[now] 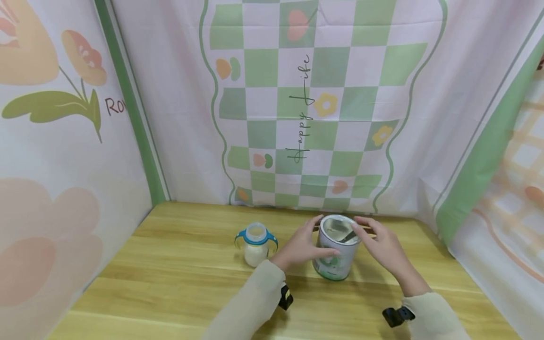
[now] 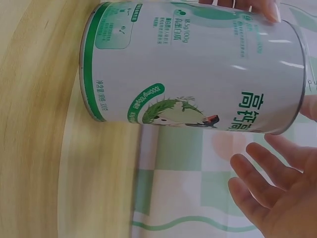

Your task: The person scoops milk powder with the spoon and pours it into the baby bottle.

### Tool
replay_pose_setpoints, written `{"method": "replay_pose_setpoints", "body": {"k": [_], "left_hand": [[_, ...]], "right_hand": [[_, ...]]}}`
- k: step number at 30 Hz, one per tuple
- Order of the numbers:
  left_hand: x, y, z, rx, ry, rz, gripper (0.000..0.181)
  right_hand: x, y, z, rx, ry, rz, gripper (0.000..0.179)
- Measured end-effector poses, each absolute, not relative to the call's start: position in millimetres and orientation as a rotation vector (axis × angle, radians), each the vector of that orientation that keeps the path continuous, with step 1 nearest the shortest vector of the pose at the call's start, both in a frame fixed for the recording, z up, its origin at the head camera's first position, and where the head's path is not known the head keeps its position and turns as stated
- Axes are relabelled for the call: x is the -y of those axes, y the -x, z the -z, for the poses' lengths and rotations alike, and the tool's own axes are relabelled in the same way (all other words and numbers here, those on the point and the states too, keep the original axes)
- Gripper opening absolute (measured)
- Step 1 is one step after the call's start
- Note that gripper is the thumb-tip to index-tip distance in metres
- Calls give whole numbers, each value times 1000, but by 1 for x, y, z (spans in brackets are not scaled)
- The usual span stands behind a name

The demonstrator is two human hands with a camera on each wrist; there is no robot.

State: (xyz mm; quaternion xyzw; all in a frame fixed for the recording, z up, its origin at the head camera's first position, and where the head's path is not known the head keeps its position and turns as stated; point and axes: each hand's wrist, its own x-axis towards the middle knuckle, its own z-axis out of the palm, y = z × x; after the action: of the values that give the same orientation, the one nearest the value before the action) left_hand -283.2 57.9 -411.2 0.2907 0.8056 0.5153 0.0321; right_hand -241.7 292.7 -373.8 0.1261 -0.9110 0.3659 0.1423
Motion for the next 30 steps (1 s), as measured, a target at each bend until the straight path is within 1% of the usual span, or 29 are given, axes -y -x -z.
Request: {"method": "replay_pose_setpoints", "body": {"k": [6,11,14,23,30], "left_hand": [[-45,284,406,-2563,-872,-1506,92],[-31,283,398,-2604,-845,-1495,78],[-23,282,391,-2602,-868,-1503,71],[3,284,375,-2653,-964,-1468,59],[30,282,364,-2698,-1006,-1423,54]], "right_hand": [[-294,239,370,2656,-354,-1057,57],[-294,238,369,2658,-356,-1050,56],[-295,238,368,2657,-368,-1050,55],[-297,238,369,2651,-407,-1017,54],[-302,236,371,2650,-428,-999,53]]}}
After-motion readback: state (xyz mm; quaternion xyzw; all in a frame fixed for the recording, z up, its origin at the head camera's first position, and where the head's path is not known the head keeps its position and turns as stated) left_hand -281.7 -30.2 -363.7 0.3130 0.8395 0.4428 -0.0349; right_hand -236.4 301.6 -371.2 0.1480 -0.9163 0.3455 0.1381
